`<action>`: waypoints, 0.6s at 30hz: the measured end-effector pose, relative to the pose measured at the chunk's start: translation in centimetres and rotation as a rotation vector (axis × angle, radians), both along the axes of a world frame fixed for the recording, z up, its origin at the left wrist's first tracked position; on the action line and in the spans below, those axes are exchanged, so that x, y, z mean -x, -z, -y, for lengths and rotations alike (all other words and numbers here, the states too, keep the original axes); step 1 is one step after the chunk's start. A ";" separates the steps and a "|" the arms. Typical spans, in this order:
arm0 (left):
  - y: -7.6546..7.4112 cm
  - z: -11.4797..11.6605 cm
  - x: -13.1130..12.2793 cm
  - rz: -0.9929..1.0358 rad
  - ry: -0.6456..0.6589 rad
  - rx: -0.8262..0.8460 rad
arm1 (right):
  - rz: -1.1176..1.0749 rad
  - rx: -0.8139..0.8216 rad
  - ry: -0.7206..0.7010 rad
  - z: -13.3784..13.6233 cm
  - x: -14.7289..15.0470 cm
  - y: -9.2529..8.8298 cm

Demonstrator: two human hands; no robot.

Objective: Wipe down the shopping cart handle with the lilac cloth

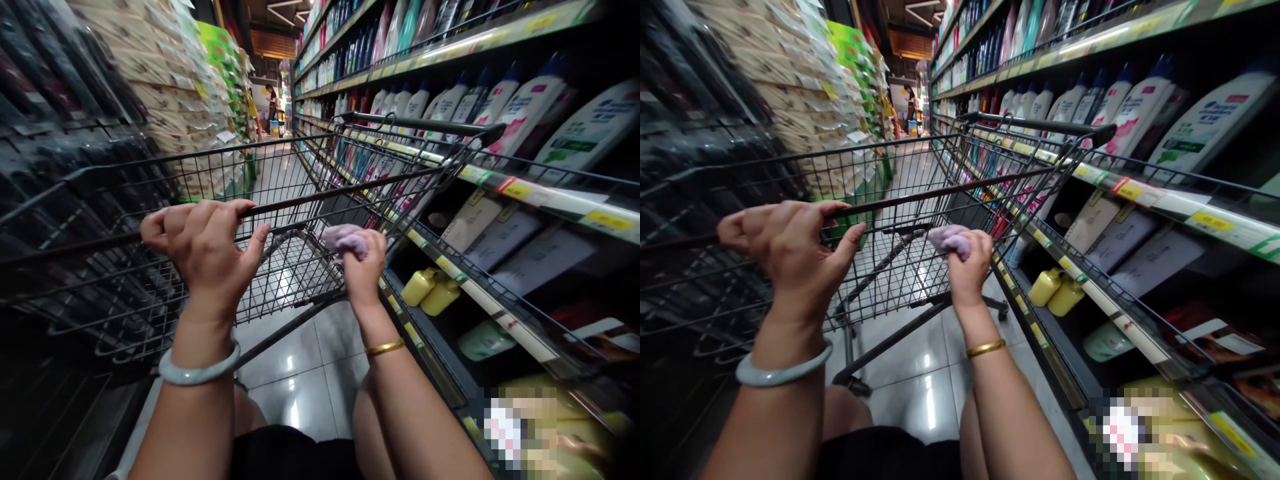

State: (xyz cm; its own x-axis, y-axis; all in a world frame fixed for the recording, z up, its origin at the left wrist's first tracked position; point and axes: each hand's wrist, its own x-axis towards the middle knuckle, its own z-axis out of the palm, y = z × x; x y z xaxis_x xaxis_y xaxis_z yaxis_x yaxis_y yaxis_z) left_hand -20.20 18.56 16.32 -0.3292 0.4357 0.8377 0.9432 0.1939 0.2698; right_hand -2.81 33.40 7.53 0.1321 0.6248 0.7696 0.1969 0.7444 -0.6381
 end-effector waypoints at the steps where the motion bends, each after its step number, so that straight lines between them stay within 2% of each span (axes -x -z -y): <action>1: -0.1 -0.1 0.1 0.003 0.001 0.004 | -0.034 0.017 0.061 -0.4 -0.1 0.1; 2: -0.1 -0.1 0.2 0.004 0.009 0.008 | -0.029 0.017 0.079 -0.3 0.3 0.5; 4: -0.2 -0.3 0.4 0.008 0.039 0.011 | 0.097 -0.039 -0.016 1.9 2.1 2.0; 7: -0.1 -0.3 0.5 0.003 0.089 0.014 | 0.461 -0.142 -0.327 7.2 6.3 5.3; 9: -0.1 -0.2 0.5 -0.021 0.081 0.020 | 0.657 -0.121 -0.492 10.0 8.3 6.7; 11: 0.0 -0.2 0.4 -0.047 0.070 0.028 | 0.695 -0.126 -0.500 11.2 8.9 6.6; 15: 0.1 0.0 0.3 -0.043 0.089 0.058 | 0.603 -0.269 -0.323 10.2 8.5 4.4; 16: 0.0 0.1 0.4 -0.034 0.093 0.070 | 0.610 -0.300 -0.300 9.9 8.7 4.6; 18: 0.0 0.1 0.4 -0.022 0.092 0.091 | 0.689 -0.359 -0.332 9.7 9.6 6.1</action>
State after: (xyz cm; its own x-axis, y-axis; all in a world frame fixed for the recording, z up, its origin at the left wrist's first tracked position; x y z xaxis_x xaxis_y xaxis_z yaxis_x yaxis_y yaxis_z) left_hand -20.64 18.41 16.34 -0.2663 0.5376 0.8001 0.9636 0.1287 0.2343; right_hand -12.37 23.67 1.41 -0.5865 0.2505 0.7702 0.1907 0.9669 -0.1693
